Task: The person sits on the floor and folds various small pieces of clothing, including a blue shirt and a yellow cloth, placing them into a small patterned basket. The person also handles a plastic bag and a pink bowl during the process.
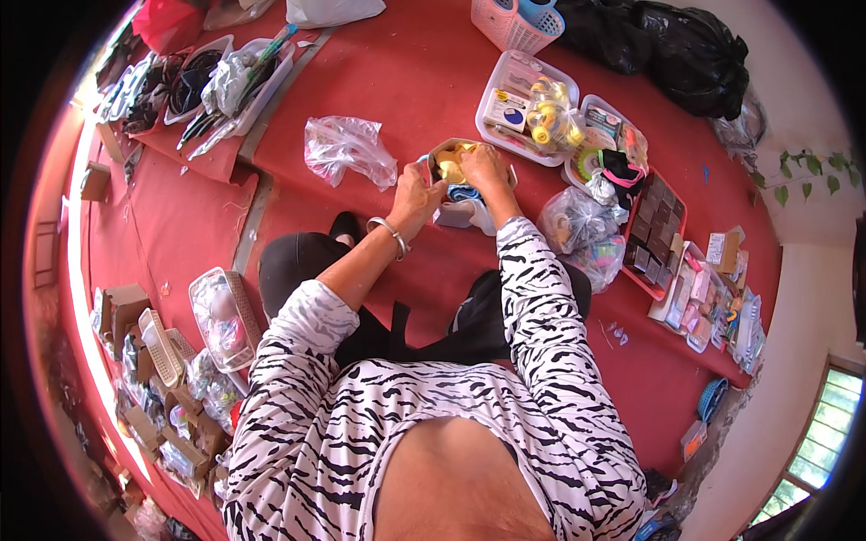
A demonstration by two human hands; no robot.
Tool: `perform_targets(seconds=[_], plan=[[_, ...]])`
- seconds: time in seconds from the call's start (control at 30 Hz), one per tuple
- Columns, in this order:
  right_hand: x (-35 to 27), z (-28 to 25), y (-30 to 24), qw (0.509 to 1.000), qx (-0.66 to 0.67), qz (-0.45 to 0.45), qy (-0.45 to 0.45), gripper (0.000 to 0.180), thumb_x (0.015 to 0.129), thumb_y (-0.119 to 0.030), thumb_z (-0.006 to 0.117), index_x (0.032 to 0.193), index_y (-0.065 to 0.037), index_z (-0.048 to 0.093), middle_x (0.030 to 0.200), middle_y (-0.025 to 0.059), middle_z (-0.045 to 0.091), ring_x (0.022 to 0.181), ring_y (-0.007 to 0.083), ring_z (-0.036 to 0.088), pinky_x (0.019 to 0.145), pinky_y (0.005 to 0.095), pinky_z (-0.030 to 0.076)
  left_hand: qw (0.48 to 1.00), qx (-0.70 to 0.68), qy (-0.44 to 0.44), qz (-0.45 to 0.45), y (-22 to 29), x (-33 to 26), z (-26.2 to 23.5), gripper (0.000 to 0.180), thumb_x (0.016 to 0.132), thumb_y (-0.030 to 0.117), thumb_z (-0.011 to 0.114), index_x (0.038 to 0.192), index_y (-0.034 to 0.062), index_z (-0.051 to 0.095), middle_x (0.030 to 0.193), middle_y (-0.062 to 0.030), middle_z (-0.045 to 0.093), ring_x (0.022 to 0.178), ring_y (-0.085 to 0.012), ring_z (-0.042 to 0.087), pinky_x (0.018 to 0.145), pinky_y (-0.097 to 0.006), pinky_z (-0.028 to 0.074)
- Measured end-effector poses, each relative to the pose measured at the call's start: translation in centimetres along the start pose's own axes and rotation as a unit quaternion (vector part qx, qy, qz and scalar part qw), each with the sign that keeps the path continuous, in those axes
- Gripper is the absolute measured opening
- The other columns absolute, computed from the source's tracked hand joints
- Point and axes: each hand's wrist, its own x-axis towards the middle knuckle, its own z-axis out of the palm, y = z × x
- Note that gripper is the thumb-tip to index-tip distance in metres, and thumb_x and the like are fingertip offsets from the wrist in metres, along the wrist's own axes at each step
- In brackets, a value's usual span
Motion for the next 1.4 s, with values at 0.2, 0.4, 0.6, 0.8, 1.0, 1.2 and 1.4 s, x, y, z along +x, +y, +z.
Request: perform_targets(seconds=[0.2, 0.4, 0.6, 0.8, 1.0, 1.2, 1.4], plan=[[-0.2, -0.5, -0.6, 0.999, -0.020, -0.012, -0.032, 0.046, 0.087, -0.035, 0.043, 0.094, 0.005, 0.063, 0.101, 0.0262, 0.061, 0.098, 0.0355, 0.059, 0.085, 0.0444, 0.046, 0.994, 0.070, 0.018, 0.078, -2.2, 0.4, 1.6, 0.059, 0.075, 0.029, 0.072, 0.111, -0.0083, 0.044, 0.091, -0.0225, 0.061, 0.086, -0.0268, 0.063, 0.071, -0.035, 0.050], [-1.7, -3.3, -1.2, 0.999, 0.044, -0.014, -0.023, 0.055, 0.086, -0.041, 0.047, 0.102, 0.010, 0.057, 0.106, 0.0327, 0.056, 0.104, 0.0420, 0.053, 0.091, 0.0455, 0.040, 0.998, 0.010, -0.052, 0.039, -2.6, 0.6, 1.2, 0.062, 0.076, 0.024, 0.072, 0.119, -0.0081, 0.040, 0.098, -0.0198, 0.061, 0.088, -0.0225, 0.062, 0.073, -0.031, 0.050], [-1.5, -4.4, 0.1, 0.996, 0.062, -0.023, -0.052, 0.060, 0.074, -0.039, 0.064, 0.107, 0.009, 0.053, 0.108, 0.0300, 0.056, 0.105, 0.0387, 0.054, 0.089, 0.0439, 0.043, 0.995, 0.033, -0.058, 0.069, -2.2, 0.4, 1.0, 0.062, 0.076, 0.023, 0.070, 0.121, -0.0061, 0.039, 0.100, -0.0182, 0.061, 0.087, -0.0216, 0.063, 0.075, -0.032, 0.050], [-1.4, -2.5, 0.6, 0.997, 0.082, -0.006, 0.005, 0.063, 0.063, -0.039, 0.072, 0.099, 0.010, 0.056, 0.099, 0.0287, 0.060, 0.095, 0.0369, 0.060, 0.082, 0.0407, 0.048, 0.991, 0.055, -0.101, 0.075, 0.6, -1.1, 0.0, 0.066, 0.074, 0.026, 0.071, 0.123, -0.0052, 0.040, 0.108, -0.0207, 0.058, 0.100, -0.0266, 0.058, 0.084, -0.034, 0.046], [-0.8, -4.3, 0.8, 0.964, 0.245, -0.024, 0.103, 0.044, 0.058, -0.026, 0.068, 0.091, 0.002, 0.062, 0.091, 0.0252, 0.063, 0.091, 0.0383, 0.060, 0.081, 0.0406, 0.047, 0.988, 0.037, -0.132, 0.065, 0.1, -1.1, -1.0, 0.077, 0.071, 0.030, 0.074, 0.128, -0.0062, 0.037, 0.115, -0.0194, 0.055, 0.107, -0.0238, 0.053, 0.091, -0.033, 0.042], [-0.8, -9.5, 3.4, 0.845, 0.535, 0.020, 0.017, 0.038, 0.061, -0.003, 0.067, 0.098, 0.005, 0.060, 0.087, 0.0113, 0.065, 0.077, 0.0198, 0.064, 0.071, 0.0286, 0.050, 0.988, 0.040, -0.139, 0.055, 0.7, -1.5, -1.0, 0.083, 0.071, 0.031, 0.074, 0.131, -0.0075, 0.033, 0.121, -0.0223, 0.051, 0.113, -0.0259, 0.050, 0.095, -0.033, 0.039], [-1.7, -12.7, 4.9, 0.726, 0.687, 0.026, -0.003, 0.036, 0.071, 0.004, 0.062, 0.106, 0.006, 0.055, 0.098, 0.0120, 0.063, 0.085, 0.0217, 0.064, 0.079, 0.0313, 0.052, 0.987, 0.082, -0.121, 0.063, 0.4, -0.8, -0.8, 0.082, 0.071, 0.032, 0.074, 0.130, -0.0078, 0.034, 0.123, -0.0249, 0.049, 0.116, -0.0291, 0.048, 0.096, -0.035, 0.039]])
